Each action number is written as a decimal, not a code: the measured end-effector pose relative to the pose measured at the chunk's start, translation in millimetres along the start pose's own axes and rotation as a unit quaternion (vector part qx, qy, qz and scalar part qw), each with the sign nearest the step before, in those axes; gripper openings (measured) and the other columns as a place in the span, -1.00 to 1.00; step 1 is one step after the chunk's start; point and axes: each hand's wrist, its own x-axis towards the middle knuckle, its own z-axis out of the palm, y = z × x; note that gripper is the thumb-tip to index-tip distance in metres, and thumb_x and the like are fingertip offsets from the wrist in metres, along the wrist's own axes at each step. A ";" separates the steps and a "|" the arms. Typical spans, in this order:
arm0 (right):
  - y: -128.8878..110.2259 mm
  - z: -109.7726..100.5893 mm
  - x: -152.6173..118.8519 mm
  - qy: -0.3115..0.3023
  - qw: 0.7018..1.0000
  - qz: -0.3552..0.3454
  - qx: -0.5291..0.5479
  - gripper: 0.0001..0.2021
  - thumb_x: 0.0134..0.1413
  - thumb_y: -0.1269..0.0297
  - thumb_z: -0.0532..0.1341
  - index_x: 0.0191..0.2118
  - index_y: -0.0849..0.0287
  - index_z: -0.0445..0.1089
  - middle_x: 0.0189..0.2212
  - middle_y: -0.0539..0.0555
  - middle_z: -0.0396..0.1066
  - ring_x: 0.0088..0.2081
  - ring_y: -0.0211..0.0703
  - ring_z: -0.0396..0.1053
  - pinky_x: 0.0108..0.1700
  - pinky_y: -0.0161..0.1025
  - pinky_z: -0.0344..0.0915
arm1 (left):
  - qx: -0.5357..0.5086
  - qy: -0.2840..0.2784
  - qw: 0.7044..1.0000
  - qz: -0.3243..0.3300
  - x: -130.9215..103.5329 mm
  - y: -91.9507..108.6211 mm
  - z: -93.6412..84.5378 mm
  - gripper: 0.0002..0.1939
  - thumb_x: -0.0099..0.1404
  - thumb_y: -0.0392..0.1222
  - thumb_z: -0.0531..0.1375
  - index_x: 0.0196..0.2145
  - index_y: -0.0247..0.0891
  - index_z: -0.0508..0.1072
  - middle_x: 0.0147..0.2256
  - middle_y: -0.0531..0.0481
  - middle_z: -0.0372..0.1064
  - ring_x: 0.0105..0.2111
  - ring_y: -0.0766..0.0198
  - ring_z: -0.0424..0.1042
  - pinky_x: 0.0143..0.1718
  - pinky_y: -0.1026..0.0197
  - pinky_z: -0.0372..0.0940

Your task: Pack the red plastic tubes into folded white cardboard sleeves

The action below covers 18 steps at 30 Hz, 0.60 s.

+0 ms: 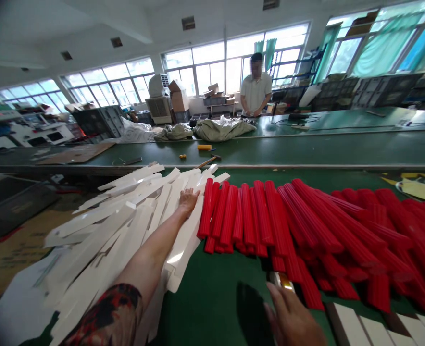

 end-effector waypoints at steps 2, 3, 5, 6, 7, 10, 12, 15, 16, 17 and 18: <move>-31.2 26.6 51.6 -0.041 0.996 -0.075 0.008 -0.58 0.22 0.27 0.07 0.18 0.09 0.27 -0.08 0.21 0.46 -0.16 0.02 0.43 -0.21 -0.12 0.41 | 0.014 -0.013 0.999 0.035 6.2 -3.8 -1.8 -0.63 0.36 -0.07 0.17 0.05 -0.29 0.34 0.02 -0.15 0.33 -0.06 0.13 0.41 -0.06 -0.03 0.39; -46.0 40.4 79.1 -0.082 0.991 -0.101 0.004 -0.51 0.20 0.40 0.03 0.25 0.06 0.19 0.04 0.20 0.40 -0.08 0.05 0.40 -0.11 -0.05 0.39 | 0.020 -0.017 0.998 0.054 9.1 -6.4 -4.5 -0.62 0.36 -0.07 0.18 0.05 -0.30 0.34 0.02 -0.15 0.33 -0.06 0.13 0.41 -0.06 -0.03 0.39; -69.2 67.7 132.1 -0.145 0.977 -0.154 -0.015 -0.39 0.16 0.52 -0.01 0.31 -0.03 0.10 0.25 0.13 0.18 0.04 0.16 0.31 0.00 0.11 0.31 | 0.031 -0.020 0.995 0.094 15.0 -12.4 -14.2 -0.61 0.35 -0.07 0.18 0.05 -0.32 0.35 0.02 -0.17 0.33 -0.06 0.12 0.41 -0.06 -0.02 0.39; -76.7 80.5 155.6 -0.170 0.971 -0.164 -0.026 -0.37 0.16 0.53 -0.02 0.32 -0.07 0.08 0.31 0.11 0.08 0.11 0.25 0.24 0.04 0.23 0.24 | 0.036 -0.018 0.993 0.114 18.2 -15.5 -21.5 -0.61 0.35 -0.07 0.19 0.05 -0.33 0.34 0.02 -0.18 0.33 -0.06 0.12 0.41 -0.06 -0.01 0.39; -81.6 92.5 176.2 -0.198 0.964 -0.177 -0.032 -0.37 0.16 0.52 -0.02 0.32 -0.06 0.08 0.34 0.10 0.00 0.15 0.32 0.18 0.05 0.32 0.19 | 0.040 -0.014 0.990 0.134 21.6 -18.6 -30.3 -0.60 0.35 -0.06 0.19 0.05 -0.32 0.34 0.02 -0.17 0.33 -0.06 0.13 0.41 -0.06 -0.02 0.39; -85.4 121.0 218.2 -0.299 0.933 -0.197 -0.041 -0.44 0.13 0.47 0.07 0.26 0.04 0.19 0.33 0.19 0.01 0.17 0.43 0.11 0.02 0.39 0.14 | 0.045 0.009 0.981 0.188 32.3 -25.7 -66.1 -0.73 0.36 -0.16 0.17 -0.07 -0.38 0.43 -0.03 -0.20 0.37 -0.03 0.10 0.39 0.00 -0.03 0.33; -84.0 132.5 231.5 -0.346 0.916 -0.200 -0.042 -0.53 0.08 0.44 0.14 0.15 0.13 0.33 0.24 0.28 0.17 0.12 0.41 0.17 -0.01 0.34 0.16 | 0.038 0.032 0.975 0.215 37.4 -29.4 -97.8 -0.80 0.36 -0.29 0.11 -0.26 -0.47 0.50 -0.13 -0.34 0.42 -0.02 0.04 0.37 0.03 0.00 0.27; -80.6 139.0 239.3 -0.366 0.907 -0.208 -0.031 -0.58 -0.09 0.46 0.27 -0.02 0.20 0.44 0.07 0.32 0.34 0.02 0.32 0.28 -0.05 0.23 0.23 | 0.016 0.066 0.969 0.236 33.0 -36.5 -158.6 -0.75 0.37 -0.24 0.08 -0.30 -0.42 0.52 -0.26 -0.25 0.46 -0.14 0.09 0.42 -0.07 0.08 0.27; -79.2 138.7 240.7 -0.367 0.905 -0.213 -0.022 -0.56 -0.16 0.50 0.30 -0.05 0.19 0.45 0.04 0.31 0.36 -0.01 0.27 0.31 -0.06 0.17 0.26 | 0.007 0.075 0.968 0.240 26.6 -39.5 -181.8 -0.75 0.36 -0.21 0.09 -0.30 -0.40 0.52 -0.31 -0.18 0.46 -0.20 0.15 0.43 -0.12 0.13 0.27; -77.5 137.5 242.0 -0.365 0.904 -0.220 -0.010 -0.54 -0.21 0.53 0.31 -0.06 0.19 0.45 0.03 0.29 0.38 -0.04 0.21 0.34 -0.06 0.10 0.28 | -0.010 0.084 0.965 0.247 17.5 -42.8 -205.4 -0.76 0.35 -0.19 0.11 -0.32 -0.38 0.52 -0.38 -0.08 0.45 -0.30 0.23 0.43 -0.18 0.19 0.27; -75.8 135.6 243.4 -0.359 0.905 -0.228 0.005 -0.55 -0.21 0.55 0.31 -0.08 0.19 0.46 0.02 0.27 0.39 -0.07 0.14 0.36 -0.05 0.04 0.30 | -0.069 0.081 0.958 0.266 6.0 -45.9 -228.4 -0.76 0.32 -0.18 0.14 -0.36 -0.38 0.53 -0.47 0.02 0.40 -0.40 0.32 0.40 -0.26 0.26 0.24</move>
